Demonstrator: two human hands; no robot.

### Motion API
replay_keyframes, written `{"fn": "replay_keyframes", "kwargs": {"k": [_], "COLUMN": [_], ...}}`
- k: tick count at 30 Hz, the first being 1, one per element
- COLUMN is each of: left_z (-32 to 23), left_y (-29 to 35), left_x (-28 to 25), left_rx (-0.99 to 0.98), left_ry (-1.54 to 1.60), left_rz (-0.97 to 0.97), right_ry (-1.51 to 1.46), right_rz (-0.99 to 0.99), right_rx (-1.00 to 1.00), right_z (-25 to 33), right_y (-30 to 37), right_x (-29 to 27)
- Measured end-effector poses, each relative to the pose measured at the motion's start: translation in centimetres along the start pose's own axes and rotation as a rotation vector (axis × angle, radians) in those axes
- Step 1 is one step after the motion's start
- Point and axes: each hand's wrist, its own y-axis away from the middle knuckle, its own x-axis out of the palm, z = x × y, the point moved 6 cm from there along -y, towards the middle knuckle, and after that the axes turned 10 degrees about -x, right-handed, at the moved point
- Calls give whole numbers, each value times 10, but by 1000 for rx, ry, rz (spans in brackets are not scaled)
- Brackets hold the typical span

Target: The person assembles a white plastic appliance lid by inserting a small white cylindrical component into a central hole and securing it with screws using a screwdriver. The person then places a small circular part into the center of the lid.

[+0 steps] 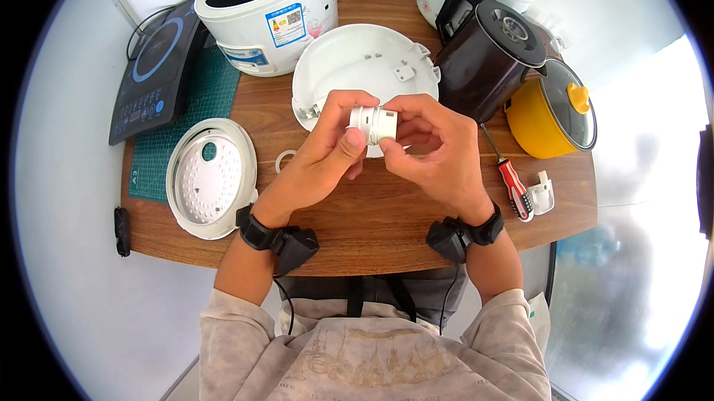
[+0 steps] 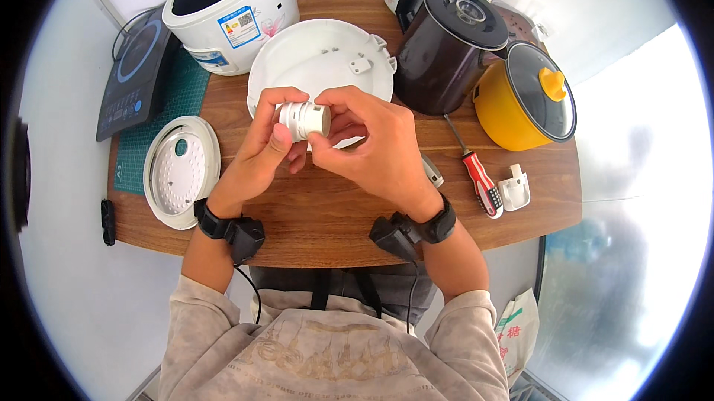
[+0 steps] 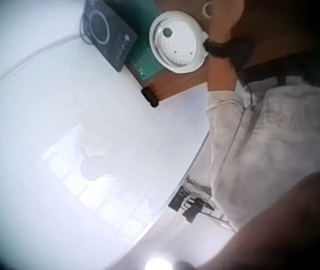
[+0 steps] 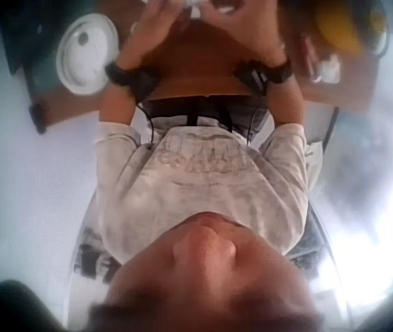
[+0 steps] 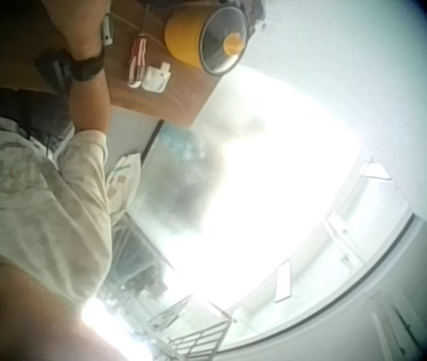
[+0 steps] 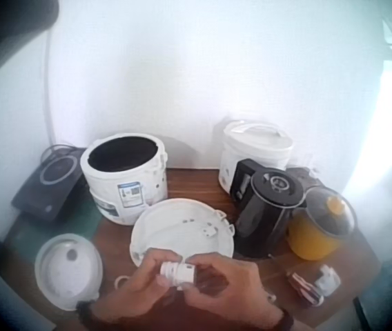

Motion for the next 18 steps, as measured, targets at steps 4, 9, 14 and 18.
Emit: {"fn": "replay_keyframes", "kwargs": {"k": [4, 9, 14, 18], "left_z": [1, -1, 1, -3], "left_y": [0, 2, 1, 1], "left_x": [-1, 1, 1, 2], "left_rx": [-58, -49, -111, -81], "left_ry": [-30, -25, 38, 27], "left_rz": [15, 26, 17, 11], "right_ry": [27, 34, 106, 113], "right_rz": [25, 27, -6, -8], "right_rx": [-12, 7, -49, -62], "right_z": [1, -2, -1, -1], "right_y": [-1, 0, 1, 1], "right_x": [-3, -5, -3, -2]}}
